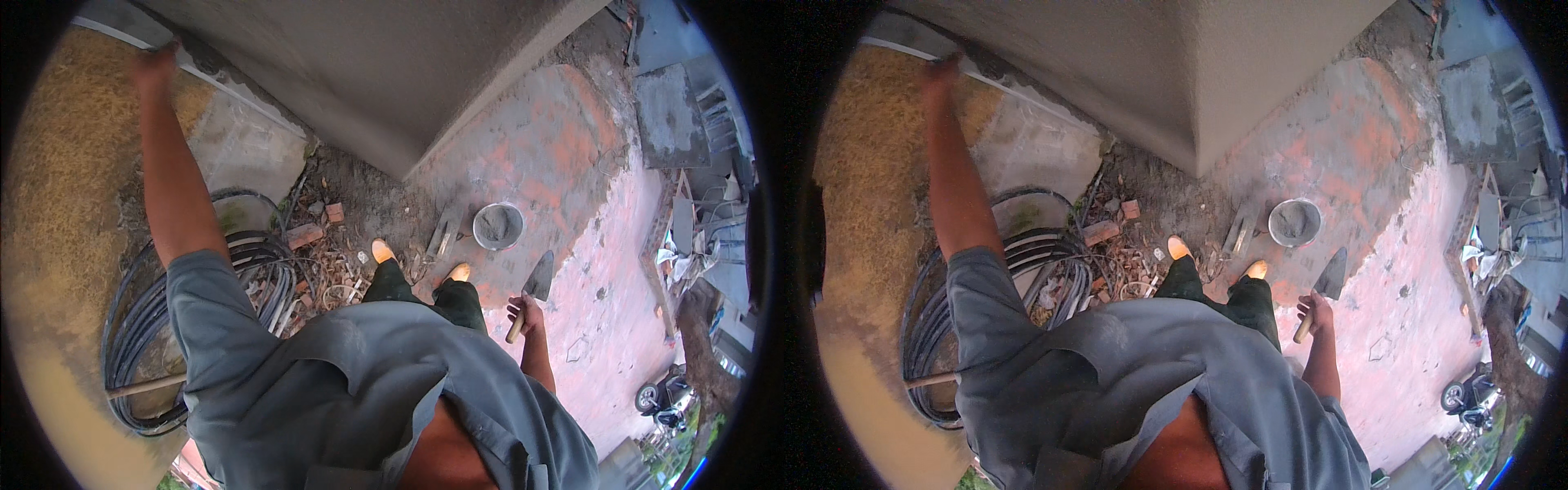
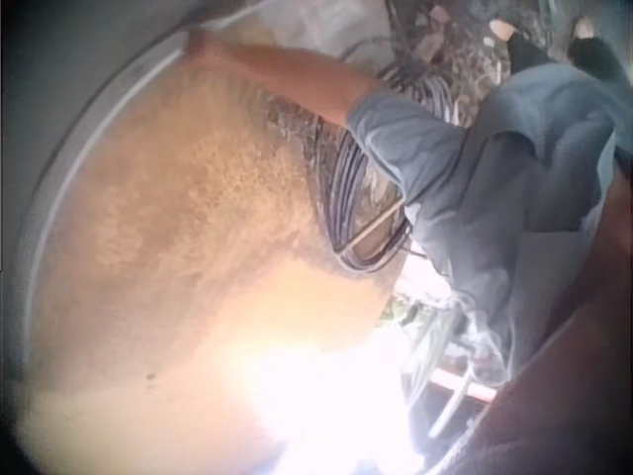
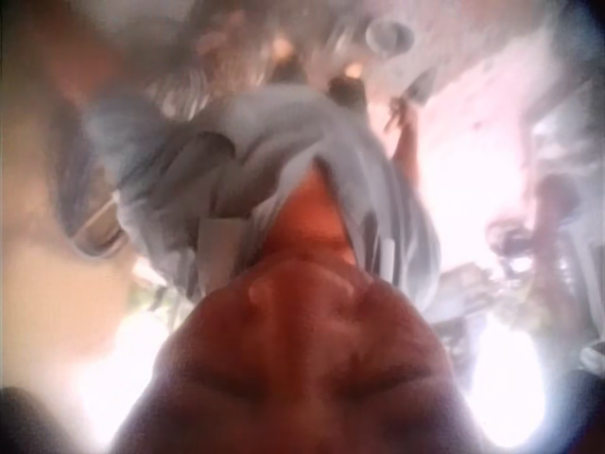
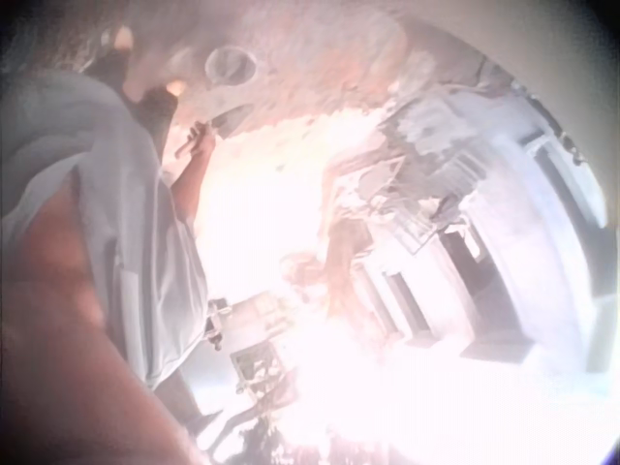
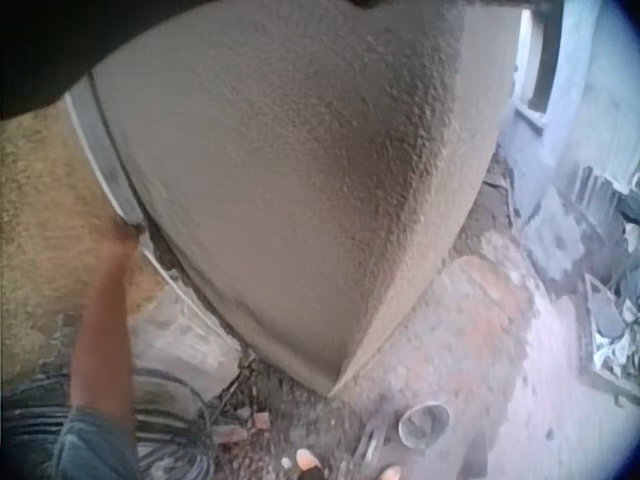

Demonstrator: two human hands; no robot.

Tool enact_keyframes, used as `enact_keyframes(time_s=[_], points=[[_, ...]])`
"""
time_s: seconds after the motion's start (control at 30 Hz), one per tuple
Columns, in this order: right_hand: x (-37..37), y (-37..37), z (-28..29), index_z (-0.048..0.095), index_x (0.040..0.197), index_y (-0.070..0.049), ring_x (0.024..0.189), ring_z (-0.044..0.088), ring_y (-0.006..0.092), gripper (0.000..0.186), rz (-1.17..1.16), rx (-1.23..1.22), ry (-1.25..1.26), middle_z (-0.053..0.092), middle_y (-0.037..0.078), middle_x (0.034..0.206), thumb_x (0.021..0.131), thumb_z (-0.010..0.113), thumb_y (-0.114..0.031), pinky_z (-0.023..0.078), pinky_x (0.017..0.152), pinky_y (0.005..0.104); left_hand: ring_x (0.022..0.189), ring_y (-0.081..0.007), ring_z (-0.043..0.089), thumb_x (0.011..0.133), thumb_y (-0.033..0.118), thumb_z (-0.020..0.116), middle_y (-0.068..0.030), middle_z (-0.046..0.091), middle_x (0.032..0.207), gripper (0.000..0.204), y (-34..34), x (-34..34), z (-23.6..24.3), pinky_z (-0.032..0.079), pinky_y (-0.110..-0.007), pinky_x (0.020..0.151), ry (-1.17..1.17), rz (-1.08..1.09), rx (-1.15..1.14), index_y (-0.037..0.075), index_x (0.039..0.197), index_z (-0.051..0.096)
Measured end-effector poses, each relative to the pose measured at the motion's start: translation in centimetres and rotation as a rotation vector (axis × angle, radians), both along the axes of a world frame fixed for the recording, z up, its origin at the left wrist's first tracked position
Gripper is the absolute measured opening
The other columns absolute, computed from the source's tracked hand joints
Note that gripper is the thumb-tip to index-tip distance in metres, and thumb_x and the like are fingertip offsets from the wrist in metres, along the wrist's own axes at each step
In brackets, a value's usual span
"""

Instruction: The person scoops cement from a bucket with a trowel and applies it to a wall corner, smoothing the surface repeatedly. The person uses a straightedge to level the plastered corner and continues applying and smoothing the cement along the wall edge.

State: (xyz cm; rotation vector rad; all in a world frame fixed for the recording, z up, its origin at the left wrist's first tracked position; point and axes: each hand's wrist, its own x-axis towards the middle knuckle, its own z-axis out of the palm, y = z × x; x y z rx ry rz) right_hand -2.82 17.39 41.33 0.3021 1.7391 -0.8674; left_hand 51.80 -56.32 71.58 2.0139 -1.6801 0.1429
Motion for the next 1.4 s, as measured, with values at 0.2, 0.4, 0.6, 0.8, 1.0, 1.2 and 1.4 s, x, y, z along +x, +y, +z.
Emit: enact_keyframes(time_s=[0.2, 0.4, 0.6, 0.8, 1.0, 1.2, 1.4], points=[[0.5, -0.5, 0.3, 0.056, 0.101, -0.005, 0.093, 0.059, 0.0292, 0.041, -0.016, 0.017, 0.002, 0.062, 0.012, 0.108, 0.090, 0.057, -0.045, 0.049, 0.073, 0.0422, 0.105, -0.0347, 0.063, 0.072, 0.026, 0.080, -0.0210, 0.068, 0.108, 0.049, 1.1, 0.0, -8.2, 0.046, -0.039, 0.090, 0.442, -0.171, -0.050, -0.006, 0.106, 0.066], [0.9, -0.1, -0.2, 0.056, 0.108, -0.004, 0.091, 0.060, 0.0287, 0.045, -0.011, 0.034, -0.007, 0.062, 0.013, 0.109, 0.091, 0.055, -0.045, 0.049, 0.072, 0.0417, 0.093, -0.0321, 0.068, 0.072, 0.024, 0.080, -0.0200, 0.070, 0.096, 0.042, 5.0, -2.8, -14.3, 0.049, -0.038, 0.082, 0.415, -0.236, -0.053, -0.006, 0.099, 0.067], [1.1, -0.5, -0.9, 0.057, 0.097, -0.008, 0.089, 0.061, 0.0271, 0.040, 0.012, 0.028, -0.031, 0.064, 0.011, 0.105, 0.091, 0.055, -0.047, 0.050, 0.072, 0.0418, 0.089, -0.0309, 0.068, 0.072, 0.014, 0.078, -0.0176, 0.071, 0.090, 0.029, 11.4, -8.0, -16.6, 0.050, -0.038, 0.080, 0.515, -0.316, -0.043, -0.003, 0.093, 0.067], [0.6, -1.4, -0.7, 0.058, 0.097, -0.006, 0.087, 0.062, 0.0269, 0.044, 0.049, -0.016, -0.009, 0.064, 0.012, 0.103, 0.090, 0.057, -0.049, 0.050, 0.072, 0.0413, 0.091, -0.0339, 0.067, 0.073, 0.008, 0.076, -0.0179, 0.070, 0.095, 0.031, 16.6, -13.3, -17.7, 0.050, -0.039, 0.081, 0.626, -0.388, -0.077, -0.003, 0.099, 0.064], [0.2, -1.3, -0.3, 0.057, 0.102, -0.004, 0.089, 0.061, 0.0274, 0.045, 0.055, -0.022, 0.012, 0.064, 0.013, 0.107, 0.089, 0.057, -0.047, 0.050, 0.073, 0.0414, 0.097, -0.0369, 0.066, 0.075, 0.012, 0.075, -0.0212, 0.068, 0.096, 0.033, 20.3, -15.9, -17.9, 0.049, -0.042, 0.083, 0.577, -0.330, 0.047, -0.005, 0.101, 0.063], [0.1, -0.9, 0.4, 0.056, 0.106, -0.002, 0.094, 0.060, 0.0296, 0.048, 0.018, -0.007, 0.006, 0.062, 0.013, 0.110, 0.089, 0.056, -0.047, 0.049, 0.077, 0.0416, 0.091, -0.0368, 0.066, 0.075, 0.016, 0.077, -0.0237, 0.068, 0.093, 0.033, 15.9, -10.5, -12.7, 0.049, -0.041, 0.081, 0.364, -0.345, 0.005, -0.007, 0.092, 0.062], [1.3, -0.2, 0.5, 0.056, 0.107, -0.004, 0.095, 0.060, 0.0305, 0.045, -0.015, 0.024, 0.023, 0.063, 0.013, 0.109, 0.090, 0.057, -0.046, 0.049, 0.076, 0.0425, 0.094, -0.0278, 0.066, 0.076, 0.019, 0.077, -0.0179, 0.070, 0.101, 0.039, 5.7, -2.9, -8.8, 0.048, -0.038, 0.083, 0.454, -0.243, -0.058, -0.007, 0.102, 0.064]])
